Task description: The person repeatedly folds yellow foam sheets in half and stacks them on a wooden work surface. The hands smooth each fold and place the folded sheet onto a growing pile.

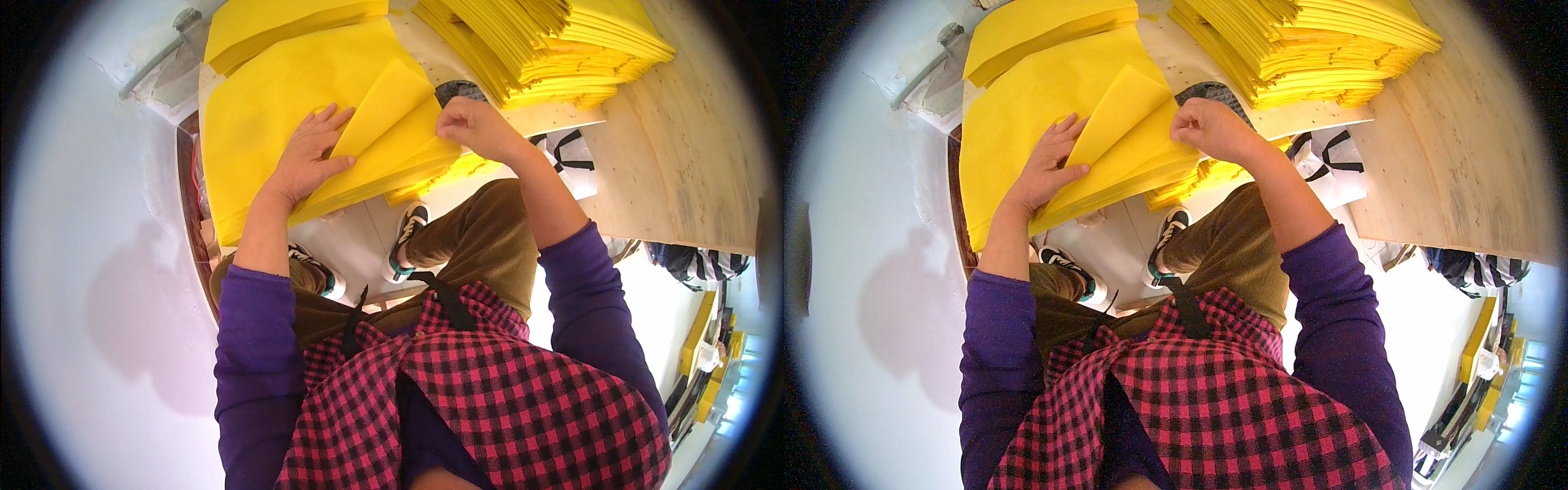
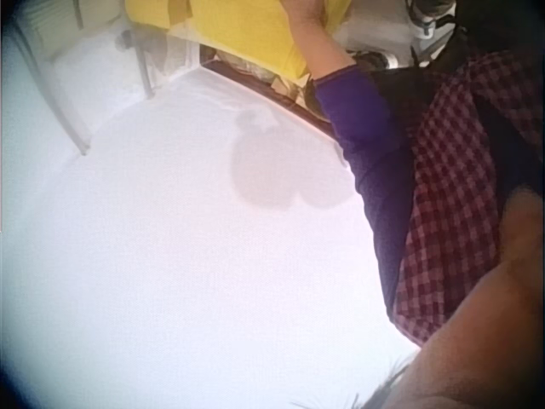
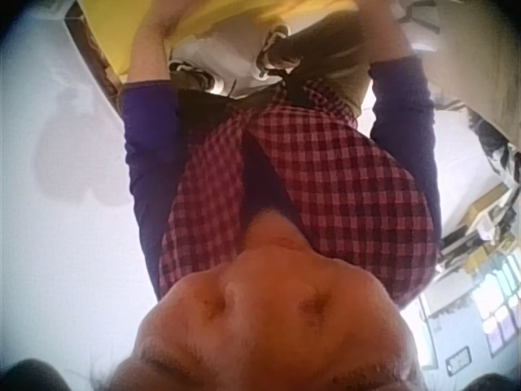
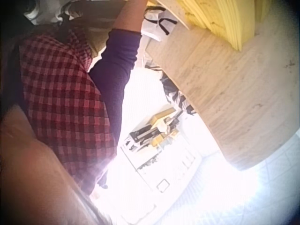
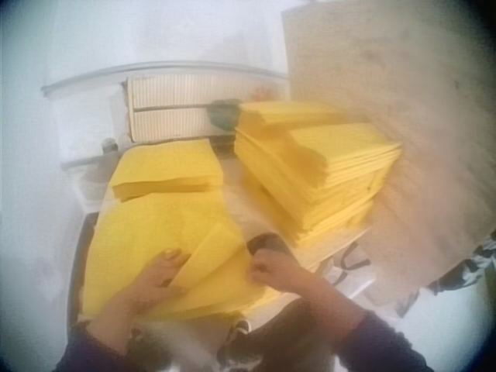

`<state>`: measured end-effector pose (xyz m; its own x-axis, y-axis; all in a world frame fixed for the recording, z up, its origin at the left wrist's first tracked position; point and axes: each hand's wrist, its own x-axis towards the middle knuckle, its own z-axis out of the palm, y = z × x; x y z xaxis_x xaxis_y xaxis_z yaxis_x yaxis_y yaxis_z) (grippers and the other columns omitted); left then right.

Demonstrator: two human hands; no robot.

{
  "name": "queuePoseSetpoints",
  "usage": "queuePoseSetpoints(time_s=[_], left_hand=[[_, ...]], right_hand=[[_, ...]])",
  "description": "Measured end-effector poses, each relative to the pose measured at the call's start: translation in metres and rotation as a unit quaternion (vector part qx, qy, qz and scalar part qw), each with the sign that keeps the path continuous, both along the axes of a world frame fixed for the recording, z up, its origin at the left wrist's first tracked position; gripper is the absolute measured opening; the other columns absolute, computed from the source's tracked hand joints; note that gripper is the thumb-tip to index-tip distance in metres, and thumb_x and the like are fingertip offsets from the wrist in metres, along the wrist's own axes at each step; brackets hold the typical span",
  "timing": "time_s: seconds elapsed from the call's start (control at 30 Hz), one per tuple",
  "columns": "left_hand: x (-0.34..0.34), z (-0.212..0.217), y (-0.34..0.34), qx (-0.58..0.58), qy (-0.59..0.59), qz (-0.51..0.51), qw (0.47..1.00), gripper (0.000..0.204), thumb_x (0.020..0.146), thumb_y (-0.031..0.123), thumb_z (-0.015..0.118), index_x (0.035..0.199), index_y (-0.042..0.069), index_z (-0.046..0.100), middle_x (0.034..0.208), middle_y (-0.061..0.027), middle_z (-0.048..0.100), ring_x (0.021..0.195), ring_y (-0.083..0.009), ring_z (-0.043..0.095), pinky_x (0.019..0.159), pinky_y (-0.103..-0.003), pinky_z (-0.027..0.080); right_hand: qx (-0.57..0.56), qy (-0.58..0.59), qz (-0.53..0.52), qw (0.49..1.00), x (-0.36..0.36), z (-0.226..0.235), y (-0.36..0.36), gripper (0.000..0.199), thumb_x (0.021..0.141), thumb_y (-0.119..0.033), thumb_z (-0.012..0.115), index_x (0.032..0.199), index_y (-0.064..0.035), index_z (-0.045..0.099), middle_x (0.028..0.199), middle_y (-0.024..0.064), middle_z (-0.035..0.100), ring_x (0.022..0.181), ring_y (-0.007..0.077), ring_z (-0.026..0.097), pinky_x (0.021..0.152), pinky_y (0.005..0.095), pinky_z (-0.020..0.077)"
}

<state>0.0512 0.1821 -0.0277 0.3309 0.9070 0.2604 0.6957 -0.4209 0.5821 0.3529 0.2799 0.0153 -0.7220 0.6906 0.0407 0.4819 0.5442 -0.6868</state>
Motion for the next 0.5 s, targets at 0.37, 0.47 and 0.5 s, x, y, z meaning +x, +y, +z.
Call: queuePoseSetpoints(time_s=[0.37,0.47,0.5], left_hand=[[0.000,0.002,0.000,0.002,0.018,-0.005,1.000,0.048,0.080,0.031,0.066,0.123,0.010,0.063,0.149,-0.0095,0.041,0.142,-0.0355,0.026,0.117,-0.047,0.016],[0.002,0.007,-0.003,-0.001,0.034,-0.002,0.999,0.050,0.080,0.026,0.068,0.125,0.008,0.061,0.150,-0.0097,0.039,0.144,-0.0351,0.023,0.118,-0.046,0.013],[0.004,0.009,-0.006,0.002,0.026,0.006,1.000,0.049,0.079,0.025,0.069,0.124,0.008,0.061,0.150,-0.0100,0.040,0.144,-0.0351,0.023,0.118,-0.046,0.013]], right_hand=[[0.098,0.075,-0.087,0.988,-0.014,-0.007,0.020,0.051,0.075,-0.017,0.077,0.122,-0.0071,0.059,0.116,0.0146,0.061,0.107,0.0280,0.058,0.094,0.0348,0.0447],[0.121,0.079,-0.109,0.983,-0.021,-0.009,0.022,0.068,0.073,-0.013,0.078,0.135,-0.0093,0.049,0.132,0.0146,0.055,0.123,0.0281,0.051,0.104,0.0352,0.0401],[0.128,0.083,-0.101,0.983,-0.022,-0.009,0.023,0.073,0.073,-0.011,0.078,0.138,-0.0096,0.046,0.136,0.0139,0.053,0.128,0.0274,0.048,0.106,0.0349,0.0388]])
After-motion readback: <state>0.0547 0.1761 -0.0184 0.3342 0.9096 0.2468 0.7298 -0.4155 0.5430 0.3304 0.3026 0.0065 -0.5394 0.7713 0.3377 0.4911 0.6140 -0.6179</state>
